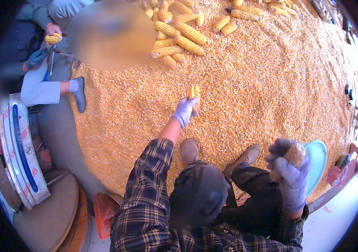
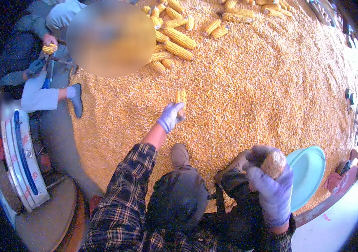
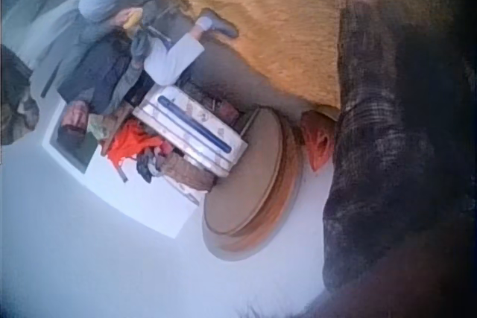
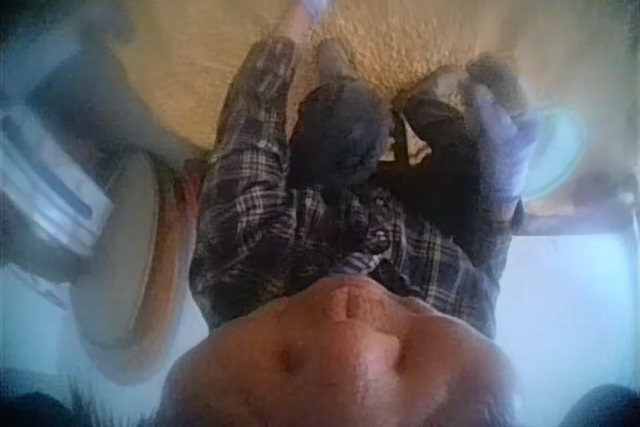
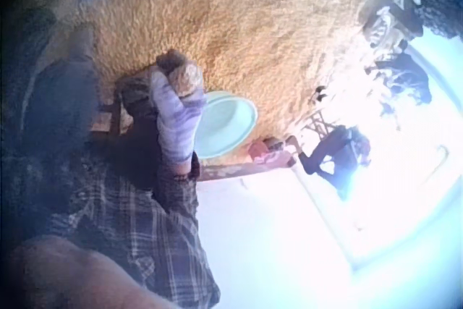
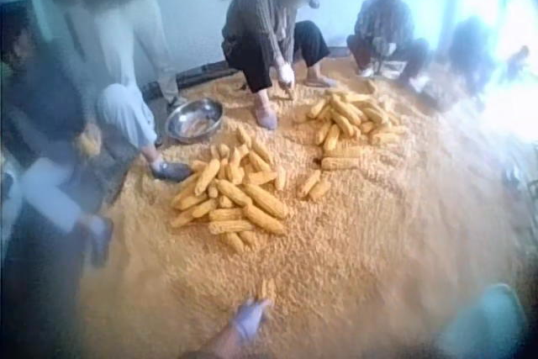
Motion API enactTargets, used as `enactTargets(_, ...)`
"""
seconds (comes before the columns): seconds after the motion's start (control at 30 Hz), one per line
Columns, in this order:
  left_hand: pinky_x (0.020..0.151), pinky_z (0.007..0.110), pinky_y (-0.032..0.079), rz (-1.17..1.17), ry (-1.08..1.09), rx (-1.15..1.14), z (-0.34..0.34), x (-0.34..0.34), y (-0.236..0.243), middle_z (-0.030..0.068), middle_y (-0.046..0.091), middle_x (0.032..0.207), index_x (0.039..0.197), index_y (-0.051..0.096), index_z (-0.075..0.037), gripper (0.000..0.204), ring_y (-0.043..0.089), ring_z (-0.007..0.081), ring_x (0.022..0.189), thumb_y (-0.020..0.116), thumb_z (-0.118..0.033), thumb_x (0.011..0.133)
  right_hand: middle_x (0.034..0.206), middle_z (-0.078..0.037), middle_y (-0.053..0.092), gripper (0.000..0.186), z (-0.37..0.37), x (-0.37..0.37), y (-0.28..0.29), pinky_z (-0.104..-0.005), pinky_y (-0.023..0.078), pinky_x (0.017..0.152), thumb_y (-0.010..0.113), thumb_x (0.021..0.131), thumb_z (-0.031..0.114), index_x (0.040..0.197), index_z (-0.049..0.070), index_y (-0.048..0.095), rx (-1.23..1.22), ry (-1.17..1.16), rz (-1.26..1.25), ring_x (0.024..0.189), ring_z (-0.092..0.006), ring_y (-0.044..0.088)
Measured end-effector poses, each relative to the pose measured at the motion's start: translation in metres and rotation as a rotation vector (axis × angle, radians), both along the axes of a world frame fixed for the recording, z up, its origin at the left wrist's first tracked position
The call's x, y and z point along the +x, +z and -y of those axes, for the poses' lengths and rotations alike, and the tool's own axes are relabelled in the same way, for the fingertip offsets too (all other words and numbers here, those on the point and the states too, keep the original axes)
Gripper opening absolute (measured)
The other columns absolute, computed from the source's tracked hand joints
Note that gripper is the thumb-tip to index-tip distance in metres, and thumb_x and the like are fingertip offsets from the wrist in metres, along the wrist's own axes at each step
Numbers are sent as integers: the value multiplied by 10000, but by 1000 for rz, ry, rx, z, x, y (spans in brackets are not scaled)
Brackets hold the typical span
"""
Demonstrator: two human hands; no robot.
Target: The person sits on a floor covered with corn kernels and shucks corn cobs by hand, removing kernels and placing the cobs into a pile. Other people are also shucking corn nearby.
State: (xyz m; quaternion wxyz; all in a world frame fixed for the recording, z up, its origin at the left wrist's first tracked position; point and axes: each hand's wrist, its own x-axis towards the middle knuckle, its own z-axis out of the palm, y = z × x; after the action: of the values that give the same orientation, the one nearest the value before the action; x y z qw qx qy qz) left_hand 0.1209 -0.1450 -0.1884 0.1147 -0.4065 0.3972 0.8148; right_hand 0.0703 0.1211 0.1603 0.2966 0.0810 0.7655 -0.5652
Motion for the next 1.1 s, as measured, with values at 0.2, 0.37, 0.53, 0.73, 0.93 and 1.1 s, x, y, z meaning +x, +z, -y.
enactTargets(0.2, 567, 305, 520, -300, -22, 231, -26, 3, 172, 50, 571, 779, 980, 528, -79, 208, 575, 173, 688, 585, -196, 819, 827, -73, 591, 268, 3, 11, 12, -267, 460, 653, 559, 794, 195, 952, -22, 550, -145, -78, -48, 722, -154, 578)
enactTargets(0.37, 631, 313, 512, -455, -324, 429, -49, 19, 290, 137, 585, 981, 1203, 424, 3, 447, 608, 227, 764, 523, -223, 830, 868, -99, 600, 316, -13, 17, 7, -323, 468, 708, 505, 835, 276, 972, -6, 552, -572, -142, 19, 749, -191, 583)
enactTargets(0.53, 532, 279, 454, -336, -481, 748, -111, 34, 335, 149, 572, 919, 1213, 391, 24, 528, 541, 171, 629, 535, -249, 785, 1077, -174, 564, 342, -31, 13, -10, -465, 419, 866, 438, 872, 291, 1053, 25, 554, -1161, -70, -73, 1041, -304, 511)
enactTargets(0.73, 402, 190, 295, -270, -599, 1090, -162, 47, 319, 40, 437, 753, 1206, 395, -1, 573, 341, 83, 466, 536, -373, 794, 993, -139, 570, 377, -49, 40, -15, -402, 451, 828, 548, 805, 304, 1029, 2, 535, -1273, -169, 102, 935, -274, 552)
enactTargets(0.93, 389, 188, 313, -148, -651, 724, -177, 46, 298, 47, 462, 713, 1126, 445, -2, 403, 379, 87, 481, 560, -183, 784, 981, -162, 561, 360, -62, 43, -32, -392, 467, 814, 587, 719, 197, 991, -32, 530, -934, 12, -93, 925, -261, 557)
enactTargets(1.1, 370, 188, 274, -118, -789, 859, -175, 41, 283, 17, 435, 655, 964, 472, -38, 231, 355, 77, 461, 544, -134, 767, 838, -146, 598, 235, -62, 29, -37, -347, 481, 721, 606, 686, 140, 850, -24, 565, -950, 130, 7, 785, -249, 590)
